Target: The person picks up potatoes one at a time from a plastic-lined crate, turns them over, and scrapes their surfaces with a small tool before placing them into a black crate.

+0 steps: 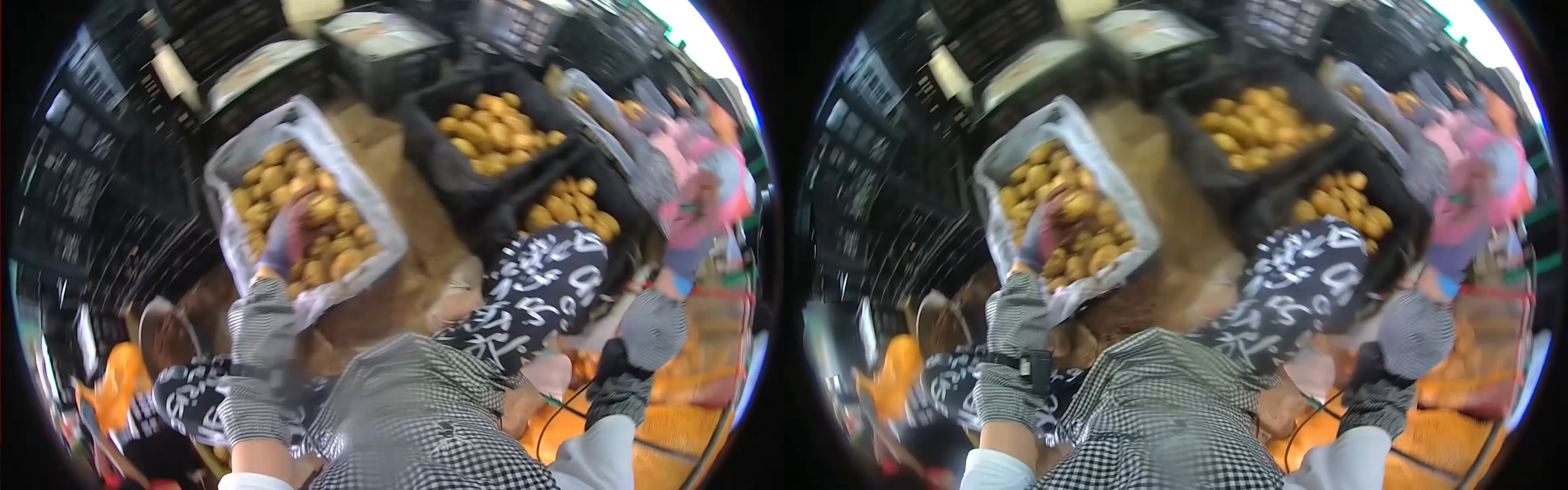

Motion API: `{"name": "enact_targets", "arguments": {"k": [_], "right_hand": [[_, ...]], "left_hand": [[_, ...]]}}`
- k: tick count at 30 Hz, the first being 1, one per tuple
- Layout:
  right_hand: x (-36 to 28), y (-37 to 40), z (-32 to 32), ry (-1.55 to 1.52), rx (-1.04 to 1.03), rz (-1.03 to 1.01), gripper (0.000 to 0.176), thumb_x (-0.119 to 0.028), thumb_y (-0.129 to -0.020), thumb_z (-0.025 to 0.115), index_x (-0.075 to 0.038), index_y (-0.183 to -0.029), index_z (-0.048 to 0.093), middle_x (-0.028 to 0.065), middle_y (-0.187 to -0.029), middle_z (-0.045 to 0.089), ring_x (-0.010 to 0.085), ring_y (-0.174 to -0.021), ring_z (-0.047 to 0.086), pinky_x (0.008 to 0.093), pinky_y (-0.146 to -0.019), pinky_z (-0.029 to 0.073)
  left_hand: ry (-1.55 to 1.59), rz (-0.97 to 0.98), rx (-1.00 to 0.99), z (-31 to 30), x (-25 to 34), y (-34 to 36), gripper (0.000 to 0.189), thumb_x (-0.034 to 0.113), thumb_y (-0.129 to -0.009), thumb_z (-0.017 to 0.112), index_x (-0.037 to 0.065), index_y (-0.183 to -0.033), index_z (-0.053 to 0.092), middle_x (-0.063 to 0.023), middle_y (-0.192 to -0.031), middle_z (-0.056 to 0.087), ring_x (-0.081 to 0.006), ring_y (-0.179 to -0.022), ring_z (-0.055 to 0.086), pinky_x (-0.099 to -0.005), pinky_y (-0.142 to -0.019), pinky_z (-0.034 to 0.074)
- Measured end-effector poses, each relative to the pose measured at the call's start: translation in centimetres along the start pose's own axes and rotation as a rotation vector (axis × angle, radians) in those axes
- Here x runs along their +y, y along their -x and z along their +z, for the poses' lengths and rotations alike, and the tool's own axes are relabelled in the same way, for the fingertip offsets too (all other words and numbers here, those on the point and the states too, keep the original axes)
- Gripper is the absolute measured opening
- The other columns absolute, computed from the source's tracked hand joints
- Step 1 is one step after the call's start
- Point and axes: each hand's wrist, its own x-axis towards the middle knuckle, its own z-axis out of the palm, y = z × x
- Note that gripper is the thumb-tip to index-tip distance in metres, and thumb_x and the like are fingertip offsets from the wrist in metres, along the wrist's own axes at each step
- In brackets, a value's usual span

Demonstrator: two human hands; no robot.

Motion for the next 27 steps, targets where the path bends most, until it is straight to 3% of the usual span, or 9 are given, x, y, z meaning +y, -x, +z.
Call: {"name": "enact_targets", "arguments": {"k": [1,2,4,6,8,13,14,16,27], "right_hand": [[0.6,3.8,6.9,0.004,-0.086,-0.019,0.043,-0.022,-0.100,0.055,-0.002,-0.139,0.054,0.0089,-0.128,0.064,0.0206,-0.116,0.062,0.0308,-0.100,0.050],[-1.4,8.3,12.9,-0.274,-0.123,0.307,0.043,-0.024,-0.102,0.052,-0.002,-0.139,0.054,0.0088,-0.123,0.066,0.0193,-0.107,0.065,0.0292,-0.092,0.053],[-1.0,15.3,20.4,-0.150,-0.540,0.350,0.052,-0.042,-0.101,0.051,0.001,-0.129,0.061,0.0149,-0.103,0.070,0.0169,-0.072,0.067,0.0272,-0.061,0.055],[-2.7,22.3,26.1,-0.477,-0.829,0.518,0.058,-0.049,-0.102,0.048,0.000,-0.133,0.057,0.0140,-0.108,0.069,0.0139,-0.069,0.066,0.0262,-0.061,0.055],[-3.7,27.8,28.2,-0.464,-1.118,0.456,0.058,-0.043,-0.102,0.051,0.002,-0.139,0.050,0.0159,-0.120,0.065,0.0163,-0.090,0.068,0.0275,-0.073,0.054],[-6.7,32.9,31.1,-0.151,-1.174,0.353,0.066,-0.041,-0.087,0.072,0.002,-0.132,0.050,0.0180,-0.111,0.064,0.0245,-0.100,0.065,0.0342,-0.086,0.051],[-6.4,33.6,30.9,-0.124,-1.158,0.325,0.065,-0.043,-0.087,0.072,0.001,-0.131,0.051,0.0179,-0.111,0.064,0.0252,-0.101,0.065,0.0350,-0.087,0.050],[-5.3,34.5,30.7,-0.138,-1.147,0.330,0.063,-0.047,-0.088,0.071,0.001,-0.126,0.055,0.0178,-0.114,0.064,0.0261,-0.100,0.065,0.0366,-0.087,0.050],[1.5,37.5,30.3,-0.067,-1.052,0.493,0.043,-0.041,-0.103,0.051,0.001,-0.104,0.062,0.0011,-0.079,0.058,0.0097,-0.074,0.051,0.0284,-0.067,0.044]], "left_hand": [[-0.047,0.129,-0.100,1.6,0.9,1.1,0.061,0.039,-0.097,0.058,0.008,-0.146,0.041,-0.0112,-0.139,0.050,-0.0257,-0.123,0.057,-0.0414,-0.095,0.056],[-0.079,0.257,-0.193,3.2,1.8,2.1,0.066,0.044,-0.097,0.059,0.007,-0.147,0.038,-0.0128,-0.141,0.048,-0.0247,-0.122,0.058,-0.0370,-0.095,0.056],[0.061,0.169,-0.134,7.9,5.3,5.2,0.064,0.045,-0.100,0.051,0.003,-0.146,0.038,-0.0142,-0.139,0.049,-0.0270,-0.121,0.058,-0.0423,-0.096,0.056],[0.127,0.276,-0.162,9.9,5.3,7.8,0.059,0.041,-0.105,0.047,-0.001,-0.144,0.038,-0.0143,-0.137,0.052,-0.0274,-0.118,0.060,-0.0470,-0.098,0.055],[0.080,0.217,-0.064,10.1,4.2,9.6,0.065,0.038,-0.101,0.057,0.001,-0.149,0.034,-0.0147,-0.138,0.052,-0.0269,-0.120,0.059,-0.0416,-0.100,0.053],[-0.857,0.418,0.178,10.1,0.3,11.5,0.082,0.002,-0.080,0.079,0.002,-0.150,0.036,-0.0150,-0.135,0.056,-0.0180,-0.120,0.059,-0.0298,-0.097,0.050],[-0.705,0.302,0.140,10.3,-0.9,11.8,0.088,-0.007,-0.074,0.064,0.001,-0.154,0.030,-0.0119,-0.151,0.044,-0.0204,-0.139,0.042,-0.0342,-0.115,0.033],[-0.401,-0.009,0.138,11.7,0.6,12.3,0.088,-0.008,-0.073,0.065,0.000,-0.154,0.030,-0.0111,-0.150,0.045,-0.0187,-0.136,0.045,-0.0330,-0.114,0.034],[-0.487,0.096,0.009,10.2,-2.5,11.2,0.081,0.001,-0.078,0.078,-0.002,-0.149,0.038,-0.0123,-0.147,0.047,-0.0222,-0.136,0.045,-0.0344,-0.116,0.032]]}}
